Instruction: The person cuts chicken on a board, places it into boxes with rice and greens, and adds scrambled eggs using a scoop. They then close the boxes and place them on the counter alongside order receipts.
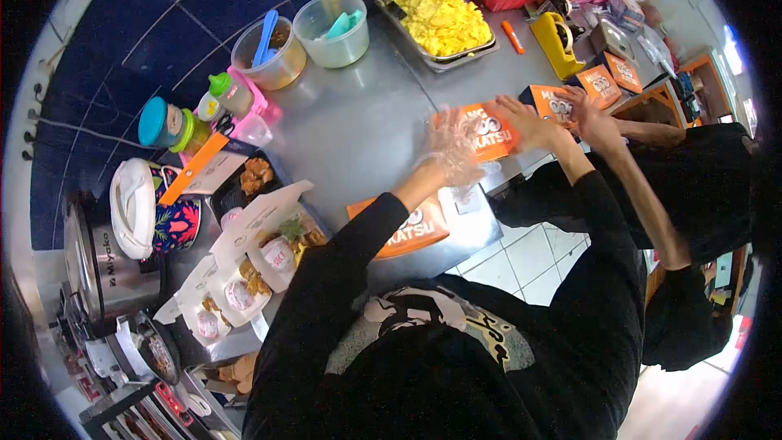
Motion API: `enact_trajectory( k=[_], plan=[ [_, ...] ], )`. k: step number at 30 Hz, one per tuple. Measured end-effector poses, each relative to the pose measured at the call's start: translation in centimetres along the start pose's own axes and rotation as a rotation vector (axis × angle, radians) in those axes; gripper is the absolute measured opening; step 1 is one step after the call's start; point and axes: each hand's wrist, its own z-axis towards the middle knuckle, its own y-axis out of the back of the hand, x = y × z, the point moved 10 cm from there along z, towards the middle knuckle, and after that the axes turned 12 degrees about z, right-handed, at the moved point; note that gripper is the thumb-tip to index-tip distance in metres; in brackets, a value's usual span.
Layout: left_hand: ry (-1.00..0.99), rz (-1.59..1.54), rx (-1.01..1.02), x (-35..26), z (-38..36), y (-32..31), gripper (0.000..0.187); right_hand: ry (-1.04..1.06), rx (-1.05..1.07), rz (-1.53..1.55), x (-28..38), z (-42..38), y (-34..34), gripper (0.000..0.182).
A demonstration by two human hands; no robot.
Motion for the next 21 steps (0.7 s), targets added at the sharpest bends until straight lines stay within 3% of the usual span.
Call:
enact_trajectory(
  k=[1, 6, 11, 17, 19, 21],
  plan=[
    [0.017, 0.062, 0.027, 0.3, 1.5, -2.1, 0.094, -0.018, 0.102, -0.047, -0.1, 0.6, -0.7, 0.106],
    [0.050, 0.073, 0.179, 1.6, 2.7, -3.0, 0.096, 0.087, 0.057, -0.187, 0.3, 1.2, -0.3, 0.107],
    [0.133, -0.013, 0.067, 2.4, 3.5, -3.8, 0.096, 0.273, 0.111, -0.138, 1.0, 1.9, 0.2, 0.103],
    [0.016, 0.086, 0.326, 1.7, 2.7, -3.2, 0.096, 0.305, 0.033, -0.180, 0.7, 0.6, -1.0, 0.102],
    [0.006, 0.092, 0.264, 1.8, 2.7, -4.5, 0.098, 0.299, 0.039, -0.141, -0.9, 0.5, -2.0, 0.090],
    [-0.021, 0.084, 0.231, 1.6, 2.0, -3.2, 0.103, 0.280, -0.042, -0.115, 0.1, -0.2, -2.1, 0.096]
  ],
)
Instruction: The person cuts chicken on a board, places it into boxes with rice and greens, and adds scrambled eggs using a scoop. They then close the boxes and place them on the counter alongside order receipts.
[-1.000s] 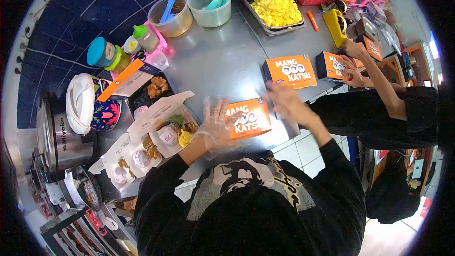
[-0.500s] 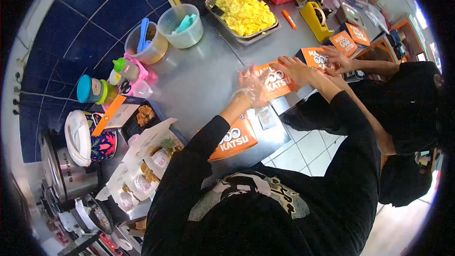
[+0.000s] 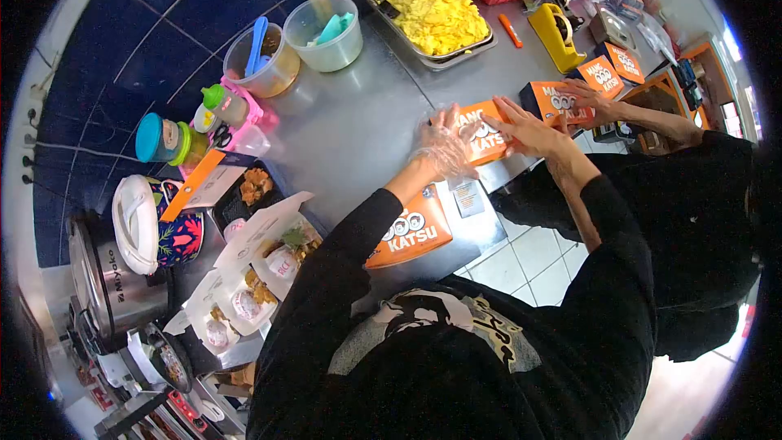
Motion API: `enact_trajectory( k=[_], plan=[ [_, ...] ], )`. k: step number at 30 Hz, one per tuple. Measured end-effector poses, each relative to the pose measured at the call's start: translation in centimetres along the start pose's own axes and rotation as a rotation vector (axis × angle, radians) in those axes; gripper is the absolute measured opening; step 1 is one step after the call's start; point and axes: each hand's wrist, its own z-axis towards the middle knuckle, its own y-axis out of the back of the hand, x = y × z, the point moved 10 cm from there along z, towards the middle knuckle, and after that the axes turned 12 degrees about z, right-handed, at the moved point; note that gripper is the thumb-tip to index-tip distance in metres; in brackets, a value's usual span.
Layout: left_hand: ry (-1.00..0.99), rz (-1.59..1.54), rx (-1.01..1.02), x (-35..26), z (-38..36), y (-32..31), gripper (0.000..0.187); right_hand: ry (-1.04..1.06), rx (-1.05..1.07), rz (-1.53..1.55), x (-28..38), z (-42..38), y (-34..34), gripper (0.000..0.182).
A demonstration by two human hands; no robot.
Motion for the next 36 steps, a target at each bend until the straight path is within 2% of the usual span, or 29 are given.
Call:
enact_trajectory(
  k=[1, 3, 6, 7, 10, 12, 13, 15, 16, 17, 19, 23, 25, 27, 29, 30, 32, 33, 34, 35, 36],
  plan=[
    [0.011, -0.006, 0.002, 0.3, -0.3, -0.3, 0.103, -0.025, -0.076, 0.016, 0.9, -0.5, 0.1, 0.103],
    [-0.011, -0.053, -0.079, 0.5, -0.5, -0.2, 0.106, -0.105, -0.017, -0.003, 5.4, -0.6, -0.8, 0.101],
    [0.029, -0.047, -0.121, 0.9, -6.6, 1.0, 0.105, -0.131, -0.383, -0.372, 5.9, -0.5, -3.7, 0.078],
    [0.013, -0.043, -0.139, 1.1, -9.5, 1.3, 0.103, -0.122, -0.381, -0.376, 5.5, -0.3, -4.2, 0.078],
    [0.020, -0.027, -0.055, 1.2, -17.3, -0.5, 0.109, -0.204, -0.382, -0.310, 4.9, -0.5, -4.5, 0.072],
    [0.141, 0.116, 0.298, 3.1, -20.1, -4.5, 0.107, -0.182, -0.425, -0.268, 5.0, -0.5, -4.7, 0.069],
    [0.145, 0.119, 0.299, 3.4, -20.1, -5.5, 0.107, -0.166, -0.465, -0.236, 5.0, -0.7, -4.4, 0.066],
    [0.233, 0.042, 0.259, 4.9, -19.2, -6.6, 0.101, -0.163, -0.493, -0.292, 4.7, -0.6, -4.6, 0.063],
    [0.283, 0.088, 0.121, 5.1, -18.6, -5.4, 0.098, -0.172, -0.494, -0.330, 4.6, -0.7, -4.5, 0.063],
    [0.282, 0.088, 0.114, 4.8, -17.4, -5.5, 0.098, -0.183, -0.496, -0.369, 4.4, -0.7, -4.3, 0.063],
    [0.389, -0.078, -0.059, 5.7, -14.3, -4.5, 0.098, -0.213, -0.533, -0.328, 3.3, -0.9, -3.6, 0.065],
    [0.325, -0.156, -0.041, 5.0, -8.9, -2.0, 0.088, -0.339, -0.570, -0.267, -1.4, -2.2, -1.1, 0.067],
    [0.313, -0.144, -0.043, 4.8, -6.4, -1.5, 0.090, -0.386, -0.522, -0.338, -4.0, -2.3, -0.7, 0.066],
    [0.296, -0.111, -0.056, 5.3, -4.3, -2.0, 0.092, -0.328, -0.530, -0.306, -4.7, -2.0, 0.0, 0.070],
    [0.259, -0.008, -0.186, 5.8, -2.9, -1.0, 0.101, -0.323, -0.537, -0.295, -5.0, -1.6, 0.4, 0.072],
    [0.240, -0.036, -0.141, 6.0, -2.4, -1.1, 0.100, -0.351, -0.530, -0.286, -5.3, -1.4, 0.5, 0.074],
    [0.253, 0.022, -0.162, 5.6, -3.5, 0.3, 0.100, -0.399, -0.481, -0.266, -5.2, -0.8, 0.8, 0.081],
    [0.268, 0.078, -0.188, 5.5, -4.5, 1.0, 0.101, -0.425, -0.591, -0.294, -4.4, -1.2, 1.6, 0.083],
    [0.250, 0.055, -0.306, 5.2, -6.3, 1.4, 0.103, -0.442, -0.703, -0.320, -3.3, -1.7, 2.1, 0.085],
    [0.283, 0.059, -0.308, 5.3, -8.5, 1.5, 0.103, -0.430, -0.787, -0.245, -0.7, -2.0, 3.2, 0.083],
    [0.230, -0.081, -0.440, 4.9, -11.2, 3.0, 0.098, -0.408, -0.863, -0.161, 3.0, -2.0, 4.9, 0.082]
  ],
)
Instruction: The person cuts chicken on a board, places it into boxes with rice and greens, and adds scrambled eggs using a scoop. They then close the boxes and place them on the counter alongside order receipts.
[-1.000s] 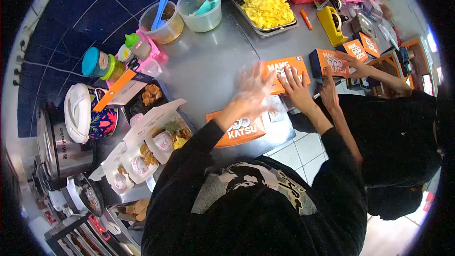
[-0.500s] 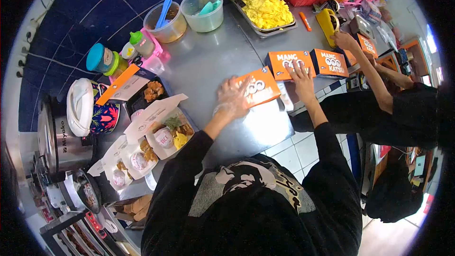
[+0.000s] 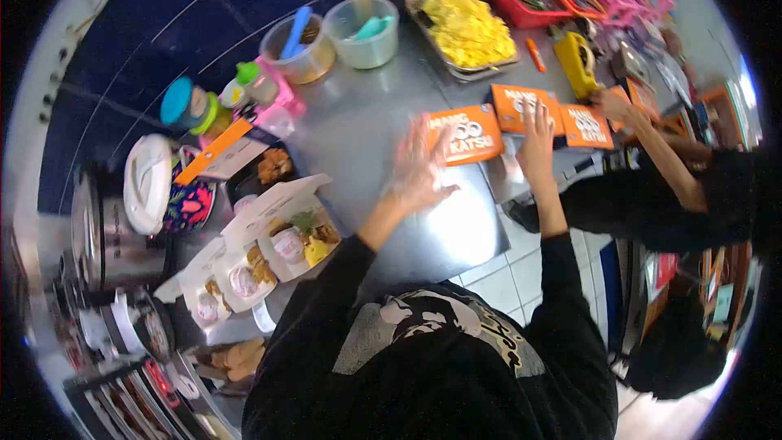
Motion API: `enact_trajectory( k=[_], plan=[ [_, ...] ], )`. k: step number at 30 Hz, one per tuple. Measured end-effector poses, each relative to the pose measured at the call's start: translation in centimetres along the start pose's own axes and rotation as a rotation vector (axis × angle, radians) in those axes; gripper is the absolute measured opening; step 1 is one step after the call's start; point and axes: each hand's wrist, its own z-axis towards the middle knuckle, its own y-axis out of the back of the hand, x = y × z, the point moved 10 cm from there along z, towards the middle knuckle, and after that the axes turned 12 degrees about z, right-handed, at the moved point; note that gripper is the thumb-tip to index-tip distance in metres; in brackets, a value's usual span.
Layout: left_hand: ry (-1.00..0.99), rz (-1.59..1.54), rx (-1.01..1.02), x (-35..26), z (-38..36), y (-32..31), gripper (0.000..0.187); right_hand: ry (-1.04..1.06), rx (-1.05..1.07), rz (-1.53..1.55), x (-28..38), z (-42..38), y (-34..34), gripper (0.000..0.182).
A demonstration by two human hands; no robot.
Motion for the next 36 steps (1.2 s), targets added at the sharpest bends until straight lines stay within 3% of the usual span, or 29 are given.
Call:
enact_trajectory(
  k=[2, 3, 4, 5, 7, 8, 9, 11, 12, 14, 15, 17, 18, 19, 20, 21, 22, 23, 25, 26, 27, 29, 31, 32, 33, 34, 35, 36],
  plan=[
    [0.050, -0.249, -0.226, 1.5, -5.5, 3.9, 0.081, 0.073, -0.154, 0.375, 7.8, -0.9, 2.5, 0.051],
    [0.112, -0.339, -0.344, 2.6, -8.7, 5.5, 0.069, -0.052, -0.126, 0.588, 8.9, -3.2, -0.7, 0.033],
    [0.211, -0.318, -0.411, 4.0, -12.0, 6.3, 0.057, -0.141, 0.049, 0.751, 12.8, -4.8, -3.8, 0.024],
    [0.303, -0.299, -0.478, 5.5, -15.1, 7.0, 0.046, -0.204, 0.274, 0.956, 16.9, -7.2, -7.9, 0.024],
    [0.437, -0.089, -0.648, 8.0, -20.7, 8.3, 0.040, -0.067, 0.540, 1.015, 24.6, -11.2, -12.5, 0.033],
    [0.571, -0.029, -0.680, 9.5, -22.6, 9.6, 0.040, -0.167, 0.711, 1.053, 27.1, -12.5, -14.2, 0.036],
    [0.704, 0.030, -0.711, 10.8, -24.7, 10.9, 0.040, -0.148, 0.730, 1.058, 28.3, -13.2, -15.3, 0.036],
    [0.823, 0.459, -0.495, 13.7, -27.3, 11.3, 0.044, -0.037, 0.608, 1.145, 30.4, -13.7, -16.4, 0.036],
    [0.845, 0.468, -0.493, 14.9, -27.7, 11.8, 0.044, -0.023, 0.628, 1.149, 30.7, -14.0, -16.6, 0.036],
    [0.974, 0.466, -0.707, 17.4, -29.3, 14.1, 0.050, 0.060, 0.549, 1.035, 29.6, -13.5, -15.7, 0.032],
    [0.990, 0.468, -0.708, 18.5, -29.4, 14.2, 0.050, -0.002, 0.576, 1.030, 28.3, -13.4, -15.6, 0.031],
    [0.789, 0.316, -0.469, 20.4, -26.8, 12.1, 0.052, -0.021, 0.557, 1.019, 25.0, -13.0, -14.5, 0.035],
    [0.785, 0.397, -0.309, 19.6, -25.6, 11.6, 0.045, -0.063, 0.613, 0.928, 23.2, -12.8, -13.4, 0.040],
    [0.787, 0.390, -0.314, 18.6, -24.6, 12.5, 0.045, 0.020, 0.508, 0.856, 21.9, -11.4, -10.9, 0.046],
    [0.810, 0.169, -0.236, 18.3, -23.6, 12.0, 0.033, 0.136, 0.217, 0.702, 21.7, -9.2, -6.5, 0.051],
    [0.823, -0.052, -0.151, 18.0, -23.1, 10.8, 0.021, 0.133, 0.162, 0.634, 22.1, -7.3, -4.0, 0.056],
    [0.649, 0.131, -0.340, 17.4, -23.8, 8.0, 0.019, 0.458, 0.068, 0.482, 25.3, -4.3, -0.9, 0.053],
    [0.642, 0.123, -0.336, 17.0, -23.6, 7.4, 0.019, 0.450, 0.069, 0.474, 24.8, -3.1, -1.8, 0.053],
    [0.687, -0.168, -0.467, 16.9, -23.7, 6.9, 0.019, 0.265, 0.569, 0.690, 23.4, -3.5, -8.3, 0.044],
    [0.683, -0.168, -0.471, 16.7, -23.1, 6.0, 0.019, 0.268, 0.543, 0.809, 23.2, -3.8, -8.8, 0.033],
    [0.746, -0.249, -0.511, 17.0, -22.9, 4.8, 0.019, 0.270, 0.539, 0.807, 24.0, -4.0, -8.2, 0.033],
    [0.812, -0.337, -0.540, 16.5, -22.6, 2.9, 0.018, -0.313, 0.886, 1.297, 24.2, -7.3, -10.8, 0.028],
    [1.073, -0.378, -0.393, 16.8, -23.4, 0.3, 0.021, -0.337, 0.855, 1.234, 23.1, -7.3, -12.3, 0.027],
    [1.071, -0.381, -0.393, 16.6, -23.4, 2.2, 0.021, -0.180, 0.757, 1.135, 22.9, -6.2, -11.6, 0.026],
    [0.804, 0.022, -0.035, 14.5, -20.8, 5.0, 0.026, -0.027, 0.660, 1.032, 22.8, -5.4, -10.6, 0.025],
    [0.500, 0.409, 0.312, 12.4, -20.0, 4.8, 0.031, 0.082, 0.696, 0.724, 22.9, -5.1, -9.5, 0.026],
    [0.498, 0.409, 0.315, 12.3, -21.5, 4.7, 0.031, 0.079, 0.697, 0.725, 22.3, -5.5, -9.2, 0.026],
    [0.362, 0.443, 0.157, 10.6, -22.4, 5.4, 0.036, 0.125, 0.713, 0.766, 22.2, -6.4, -8.6, 0.028]
  ],
)
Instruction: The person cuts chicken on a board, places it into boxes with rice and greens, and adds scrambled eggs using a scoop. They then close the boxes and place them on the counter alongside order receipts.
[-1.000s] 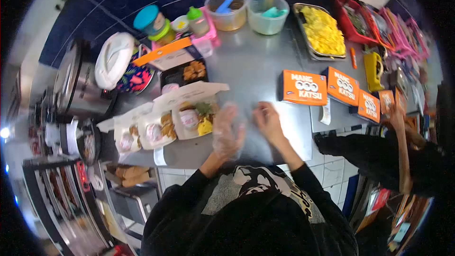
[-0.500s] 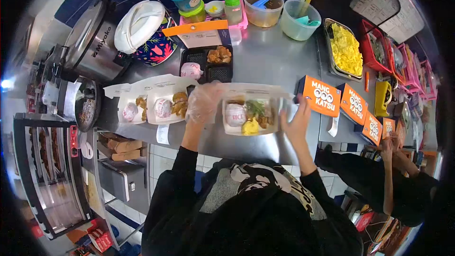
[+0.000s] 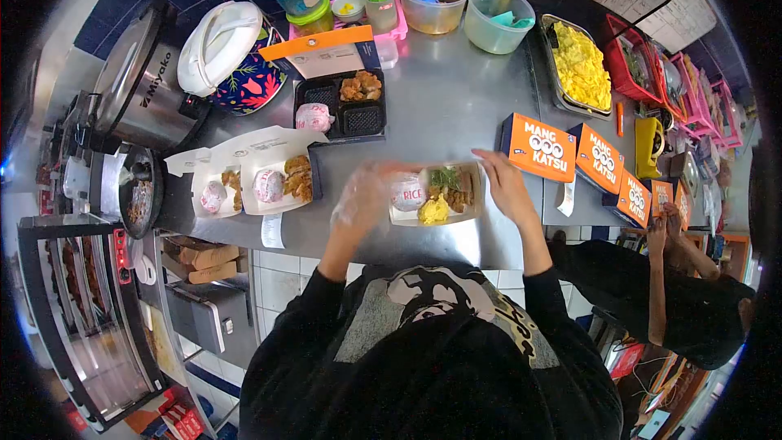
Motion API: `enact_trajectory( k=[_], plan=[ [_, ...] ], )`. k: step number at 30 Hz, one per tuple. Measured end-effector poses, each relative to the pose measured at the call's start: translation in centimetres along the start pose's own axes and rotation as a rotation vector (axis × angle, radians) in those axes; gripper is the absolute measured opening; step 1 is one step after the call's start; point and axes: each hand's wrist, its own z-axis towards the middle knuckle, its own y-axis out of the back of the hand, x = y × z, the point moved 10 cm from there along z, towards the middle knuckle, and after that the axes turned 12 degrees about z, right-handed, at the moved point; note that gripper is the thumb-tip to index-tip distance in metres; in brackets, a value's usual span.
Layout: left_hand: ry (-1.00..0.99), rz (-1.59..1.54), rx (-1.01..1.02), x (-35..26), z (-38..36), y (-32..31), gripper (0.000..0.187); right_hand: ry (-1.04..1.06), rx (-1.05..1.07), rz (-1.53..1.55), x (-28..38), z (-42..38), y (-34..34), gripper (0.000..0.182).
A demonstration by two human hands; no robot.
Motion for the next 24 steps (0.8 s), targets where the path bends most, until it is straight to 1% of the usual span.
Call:
enact_trajectory(
  k=[1, 2, 3, 4, 5, 6, 7, 8, 9, 10, 11, 12, 13, 14, 15, 16, 17, 18, 19, 20, 21, 22, 23, 24],
  plan=[
    [-0.096, 0.008, -0.186, -1.3, -1.5, 1.0, 0.042, 0.047, 0.032, 0.025, 0.3, -1.1, -0.5, 0.032],
    [-0.097, 0.006, -0.186, -2.6, -1.9, 0.0, 0.042, -0.062, 0.010, 0.204, -0.9, -2.4, -1.3, 0.040],
    [0.152, -0.504, -0.202, -1.6, -2.0, -1.1, 0.044, -0.004, -0.051, 0.254, -0.6, -3.2, -1.9, 0.043],
    [0.403, -1.012, -0.205, -0.4, -2.6, -3.8, 0.046, -0.028, -0.072, 0.352, -1.1, -3.8, -2.4, 0.045],
    [0.399, -1.014, -0.201, -0.6, -2.5, -4.0, 0.046, -0.051, -0.094, 0.451, -1.3, -4.1, -2.6, 0.047],
    [0.434, -1.106, -0.152, -0.8, -2.7, -4.9, 0.048, -0.059, -0.096, 0.451, -1.3, -4.1, -2.2, 0.047],
    [0.468, -1.196, -0.101, -1.1, -2.9, -5.8, 0.050, -0.178, -0.019, 0.633, -2.2, -4.1, -2.6, 0.046],
    [0.464, -1.198, -0.098, -1.2, -3.0, -6.1, 0.050, -0.292, 0.059, 0.812, -2.9, -4.4, -3.1, 0.046],
    [0.403, -1.145, -0.123, -1.3, -2.8, -5.8, 0.051, -0.290, 0.054, 0.810, -2.9, -4.5, -2.7, 0.046],
    [0.342, -1.091, -0.150, -1.4, -2.6, -5.5, 0.052, -0.266, 0.133, 0.819, -2.3, -4.8, -2.9, 0.050],
    [0.336, -1.091, -0.155, -1.0, -2.7, -5.2, 0.052, -0.241, 0.211, 0.827, -2.0, -5.1, -3.0, 0.055],
    [0.275, -0.939, -0.062, -1.4, -2.9, -5.3, 0.054, -0.204, 0.298, 0.882, -2.5, -5.5, -3.3, 0.051],
    [0.213, -0.785, 0.029, -1.5, -3.1, -5.5, 0.056, -0.202, 0.294, 0.880, -3.1, -5.8, -3.5, 0.051],
    [0.210, -0.787, 0.029, -0.1, -2.9, -5.4, 0.056, -0.245, 0.253, 0.774, -3.8, -6.2, -3.6, 0.049],
    [0.063, -0.903, 0.197, -0.4, -2.5, -6.1, 0.060, -0.289, 0.215, 0.669, -4.7, -6.9, -3.7, 0.047],
    [-0.086, -1.012, 0.368, -1.7, -2.8, -6.7, 0.066, -0.152, 0.194, 0.536, -7.6, -7.6, -5.2, 0.047],
    [-0.089, -1.011, 0.371, -2.4, -3.0, -8.2, 0.066, -0.154, 0.192, 0.538, -7.1, -7.9, -5.2, 0.047],
    [-0.033, -0.917, 0.289, -2.7, -2.7, -10.7, 0.072, -0.172, 0.197, 0.291, -6.1, -7.8, -5.1, 0.048],
    [0.023, -0.823, 0.206, -2.9, -2.3, -11.7, 0.079, -0.187, 0.201, 0.042, -5.7, -7.7, -4.9, 0.050],
    [0.020, -0.823, 0.206, -4.1, -2.1, -10.8, 0.079, -0.123, 0.232, -0.017, -6.4, -7.5, -5.4, 0.058],
    [0.103, -0.592, 0.028, -3.9, -1.5, -7.8, 0.077, -0.125, 0.226, -0.018, -5.5, -7.1, -4.7, 0.058],
    [0.181, -0.359, -0.152, -3.3, -1.2, -4.5, 0.076, 0.015, 0.301, -0.178, -2.4, -6.5, -4.4, 0.065],
    [0.170, -0.360, -0.160, -2.6, -0.5, -3.4, 0.076, 0.154, 0.370, -0.339, 0.0, -5.8, -4.5, 0.071],
    [-0.010, -0.342, -0.140, -3.3, 0.2, -2.3, 0.083, 0.188, 0.472, -0.392, 0.4, -5.3, -5.2, 0.090]
  ],
)
